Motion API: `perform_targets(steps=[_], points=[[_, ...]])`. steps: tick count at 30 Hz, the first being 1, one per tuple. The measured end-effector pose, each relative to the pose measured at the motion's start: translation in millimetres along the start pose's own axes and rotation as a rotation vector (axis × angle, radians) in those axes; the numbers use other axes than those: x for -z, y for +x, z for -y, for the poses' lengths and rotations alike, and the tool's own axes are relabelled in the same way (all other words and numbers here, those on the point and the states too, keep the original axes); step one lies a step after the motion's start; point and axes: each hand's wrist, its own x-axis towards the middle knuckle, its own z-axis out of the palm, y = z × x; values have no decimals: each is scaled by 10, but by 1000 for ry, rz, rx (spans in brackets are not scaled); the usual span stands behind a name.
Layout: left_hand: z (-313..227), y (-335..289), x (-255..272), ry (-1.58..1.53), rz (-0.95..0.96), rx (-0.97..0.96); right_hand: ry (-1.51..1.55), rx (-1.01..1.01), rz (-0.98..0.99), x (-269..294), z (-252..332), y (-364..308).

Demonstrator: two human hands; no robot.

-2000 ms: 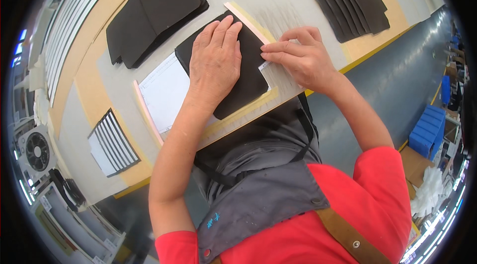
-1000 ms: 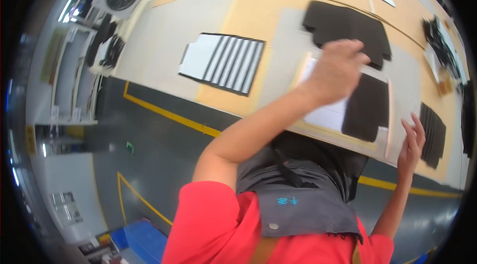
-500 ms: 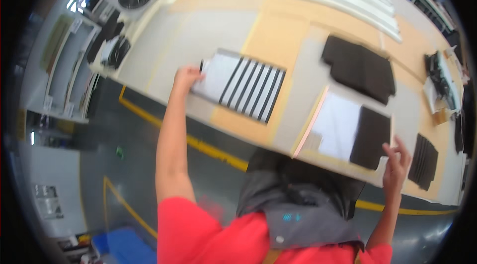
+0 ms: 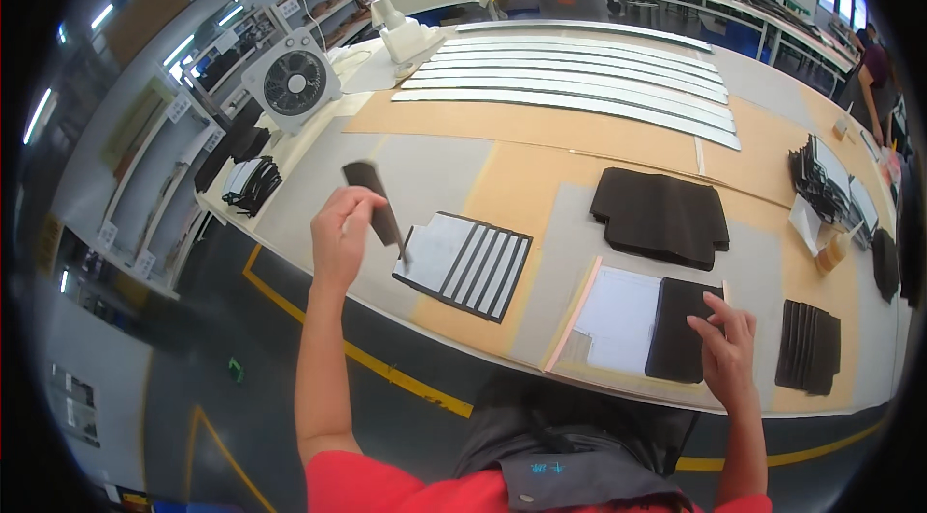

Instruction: The person repeatedly picks up black foam-like pads and white paper templates from a table, aligns them, and presses them together by hand. They then place the assembled units into a stack and continue the process with additional items.

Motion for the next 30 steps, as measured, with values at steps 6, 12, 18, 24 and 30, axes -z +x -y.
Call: perform_targets(steps=[6,12,18,24,30], points=[[-1419,66,-382,67,78,-467,233,-48,-73,-74,180,275],[-2205,-219,-623,-244,96,-569,1053,-318,-184,-208,508,479],[-2426,-420,-828,-501,168,-613,1506,-264,-197,-404,506,248],[-2300,-581,-1019,-595,182,-435,1215,-289,-60,39,574,220],[-2236,-697,-1309,-902,603,112,1088,-343,-25,221,537,115]])
